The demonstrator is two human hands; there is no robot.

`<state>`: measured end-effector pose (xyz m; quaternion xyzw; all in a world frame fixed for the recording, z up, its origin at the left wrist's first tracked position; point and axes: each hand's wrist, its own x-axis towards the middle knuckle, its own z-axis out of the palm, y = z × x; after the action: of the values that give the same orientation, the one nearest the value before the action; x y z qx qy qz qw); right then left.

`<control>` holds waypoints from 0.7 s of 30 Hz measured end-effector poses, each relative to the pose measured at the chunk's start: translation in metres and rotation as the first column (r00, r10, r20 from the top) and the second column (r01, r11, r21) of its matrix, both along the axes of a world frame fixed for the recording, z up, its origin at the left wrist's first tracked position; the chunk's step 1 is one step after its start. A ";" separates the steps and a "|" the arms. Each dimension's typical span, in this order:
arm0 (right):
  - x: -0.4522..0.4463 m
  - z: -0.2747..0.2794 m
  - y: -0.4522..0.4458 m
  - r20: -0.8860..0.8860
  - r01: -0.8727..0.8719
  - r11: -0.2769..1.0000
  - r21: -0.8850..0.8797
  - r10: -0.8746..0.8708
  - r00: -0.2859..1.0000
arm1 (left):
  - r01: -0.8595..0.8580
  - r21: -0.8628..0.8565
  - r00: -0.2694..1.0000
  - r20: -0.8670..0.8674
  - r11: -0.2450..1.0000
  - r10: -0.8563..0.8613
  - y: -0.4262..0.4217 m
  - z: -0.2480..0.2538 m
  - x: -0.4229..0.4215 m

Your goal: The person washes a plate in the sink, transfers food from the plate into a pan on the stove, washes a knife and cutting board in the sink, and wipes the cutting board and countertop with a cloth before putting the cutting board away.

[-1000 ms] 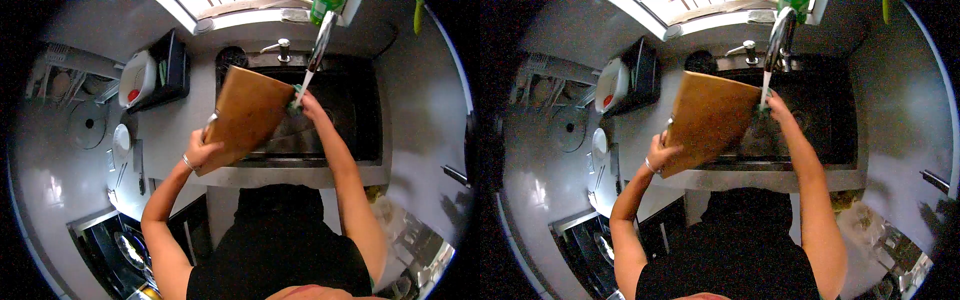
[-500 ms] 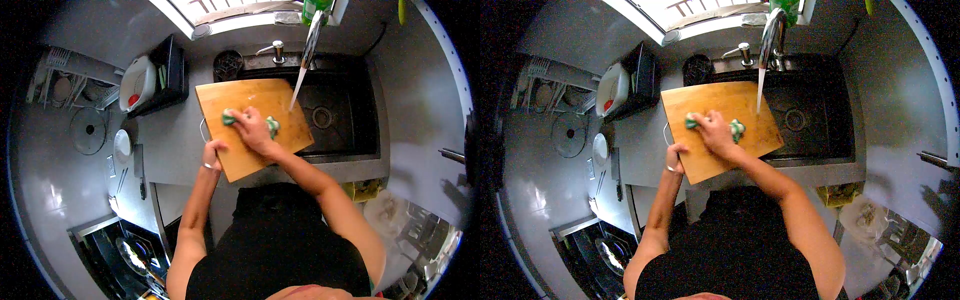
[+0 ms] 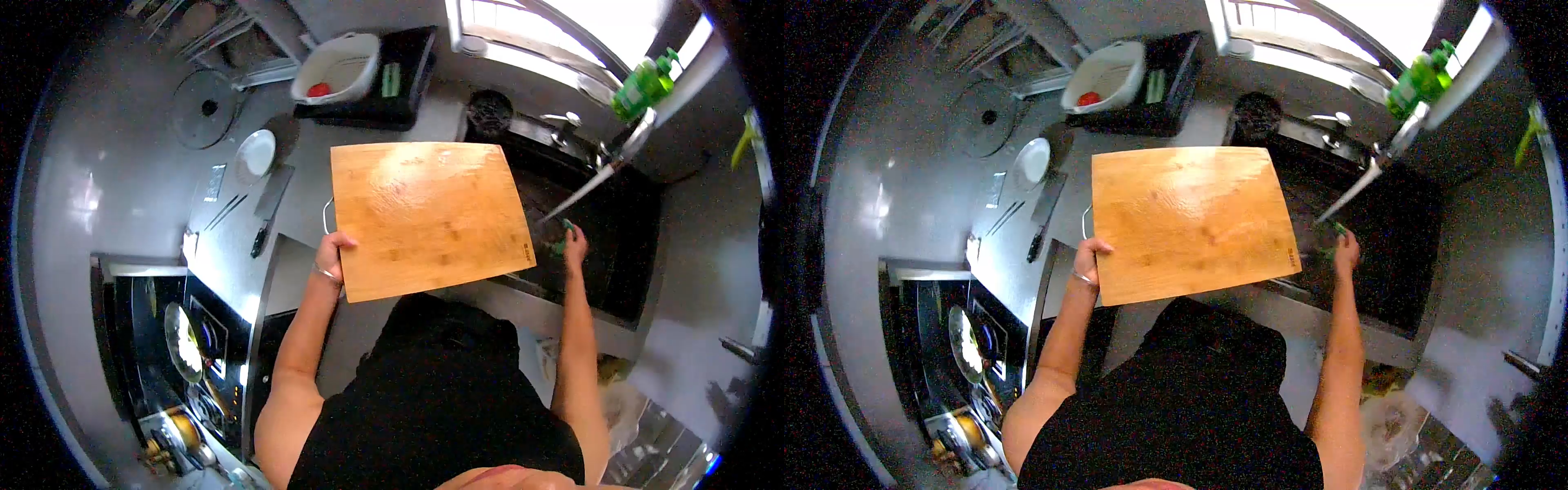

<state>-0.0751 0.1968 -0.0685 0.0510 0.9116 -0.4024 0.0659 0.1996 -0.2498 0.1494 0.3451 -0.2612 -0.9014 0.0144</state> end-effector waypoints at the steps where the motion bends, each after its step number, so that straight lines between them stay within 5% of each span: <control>1: -0.001 -0.010 0.004 -0.031 0.008 1.000 0.005 -0.008 1.000 | -0.018 0.013 1.000 0.002 1.000 0.018 -0.013 -0.007 0.009; 6: 0.008 0.019 -0.019 0.014 0.110 0.993 0.045 -0.111 0.994 | -0.027 0.037 1.000 -0.013 0.999 0.028 -0.068 -0.031 0.039; 8: 0.001 0.000 -0.011 -0.096 0.071 0.996 0.056 -0.065 0.993 | -0.008 0.041 1.000 -0.002 0.999 0.008 -0.088 -0.037 0.047; 10: 0.011 0.047 -0.044 -0.005 0.173 0.981 0.093 -0.174 0.985 | 0.002 0.038 1.000 0.001 0.999 -0.002 -0.103 -0.039 0.043; 13: 0.004 0.035 -0.048 -0.131 0.163 0.976 0.141 -0.145 0.981 | 0.062 0.024 0.994 0.092 0.998 -0.064 -0.131 -0.054 0.033; 15: 0.000 0.037 -0.057 -0.101 0.156 0.954 0.256 -0.134 0.986 | 0.110 -0.225 0.993 0.069 0.968 -0.097 -0.160 -0.083 0.029; 17: -0.003 0.053 -0.066 -0.046 0.161 0.865 0.475 -0.158 0.986 | 0.181 -0.487 0.981 0.152 0.854 -0.121 -0.188 -0.114 0.022; 21: -0.017 0.025 -0.055 -0.133 0.272 0.892 0.361 -0.239 0.962 | 0.497 -0.761 0.849 0.526 0.417 -0.050 -0.217 -0.124 0.007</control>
<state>-0.0917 0.1416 -0.0434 0.1651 0.9591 -0.2270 -0.0374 0.2064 -0.4668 0.0252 0.4255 -0.7360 -0.5262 -0.0197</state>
